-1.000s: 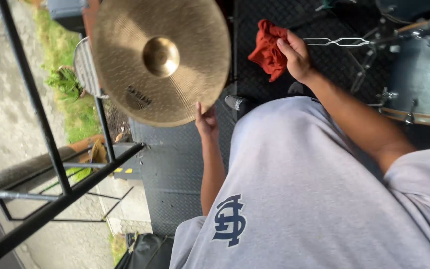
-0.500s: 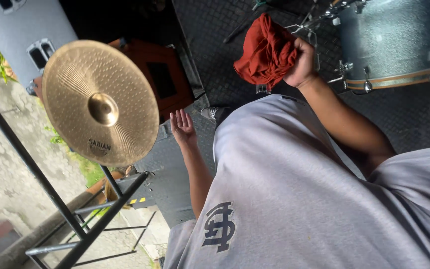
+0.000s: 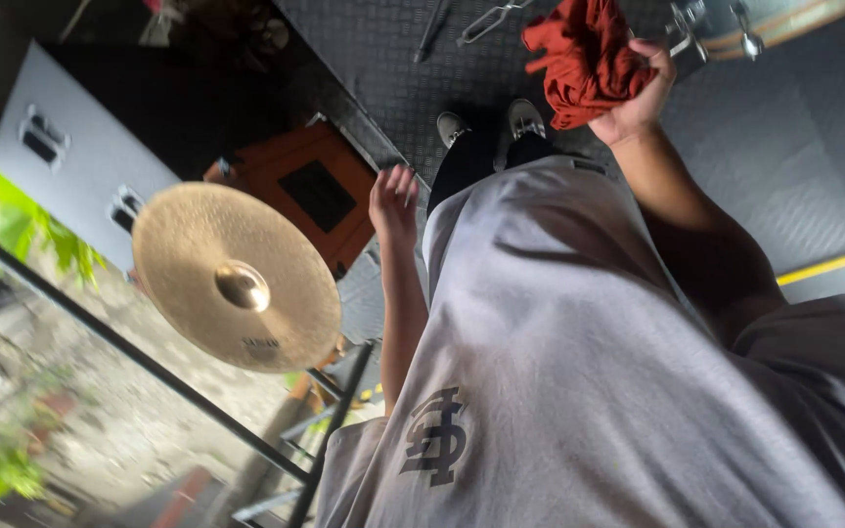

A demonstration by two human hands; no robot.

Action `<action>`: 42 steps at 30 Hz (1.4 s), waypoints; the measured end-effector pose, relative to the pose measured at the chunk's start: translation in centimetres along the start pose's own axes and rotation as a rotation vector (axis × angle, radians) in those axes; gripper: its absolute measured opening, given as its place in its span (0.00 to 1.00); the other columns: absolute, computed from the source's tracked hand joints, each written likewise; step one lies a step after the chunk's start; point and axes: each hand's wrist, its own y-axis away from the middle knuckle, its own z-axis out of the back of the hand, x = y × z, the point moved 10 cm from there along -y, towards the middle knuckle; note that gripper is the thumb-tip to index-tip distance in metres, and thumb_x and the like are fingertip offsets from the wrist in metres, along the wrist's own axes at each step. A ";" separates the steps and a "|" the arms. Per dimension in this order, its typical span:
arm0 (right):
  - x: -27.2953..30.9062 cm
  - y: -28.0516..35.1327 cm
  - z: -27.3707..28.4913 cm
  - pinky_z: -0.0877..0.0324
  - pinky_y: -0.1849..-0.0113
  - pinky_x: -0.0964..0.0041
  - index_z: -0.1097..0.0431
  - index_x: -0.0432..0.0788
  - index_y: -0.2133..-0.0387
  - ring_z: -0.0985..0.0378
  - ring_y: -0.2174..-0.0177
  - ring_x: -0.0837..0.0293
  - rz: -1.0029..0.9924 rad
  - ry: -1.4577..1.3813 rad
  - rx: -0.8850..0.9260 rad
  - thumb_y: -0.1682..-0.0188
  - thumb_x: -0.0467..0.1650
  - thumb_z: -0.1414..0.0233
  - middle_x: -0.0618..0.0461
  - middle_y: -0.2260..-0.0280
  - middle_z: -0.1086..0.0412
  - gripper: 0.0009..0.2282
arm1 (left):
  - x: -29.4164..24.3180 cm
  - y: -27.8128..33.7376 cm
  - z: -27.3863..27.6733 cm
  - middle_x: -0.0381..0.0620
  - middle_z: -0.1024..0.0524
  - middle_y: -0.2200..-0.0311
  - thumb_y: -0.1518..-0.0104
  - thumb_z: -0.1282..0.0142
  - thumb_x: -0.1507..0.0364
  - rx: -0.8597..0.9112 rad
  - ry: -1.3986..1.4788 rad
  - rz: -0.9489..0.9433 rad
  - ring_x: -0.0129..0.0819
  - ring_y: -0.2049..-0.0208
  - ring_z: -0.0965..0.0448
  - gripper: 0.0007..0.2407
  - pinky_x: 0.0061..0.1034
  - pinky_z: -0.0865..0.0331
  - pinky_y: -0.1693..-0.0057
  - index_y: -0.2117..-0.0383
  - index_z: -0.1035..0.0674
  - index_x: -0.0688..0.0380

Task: Cleaning cymbals and drum stands with a red cloth.

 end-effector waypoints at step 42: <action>12.5 -22.2 14.5 0.28 0.63 0.55 0.33 0.35 0.60 0.27 0.68 0.54 0.444 0.637 -0.158 0.37 0.34 0.53 0.50 0.67 0.32 0.11 | 8.9 2.9 -47.8 0.54 0.40 0.29 0.33 0.45 0.67 0.533 -0.766 -0.627 0.42 0.27 0.41 0.30 0.42 0.44 0.27 0.27 0.45 0.61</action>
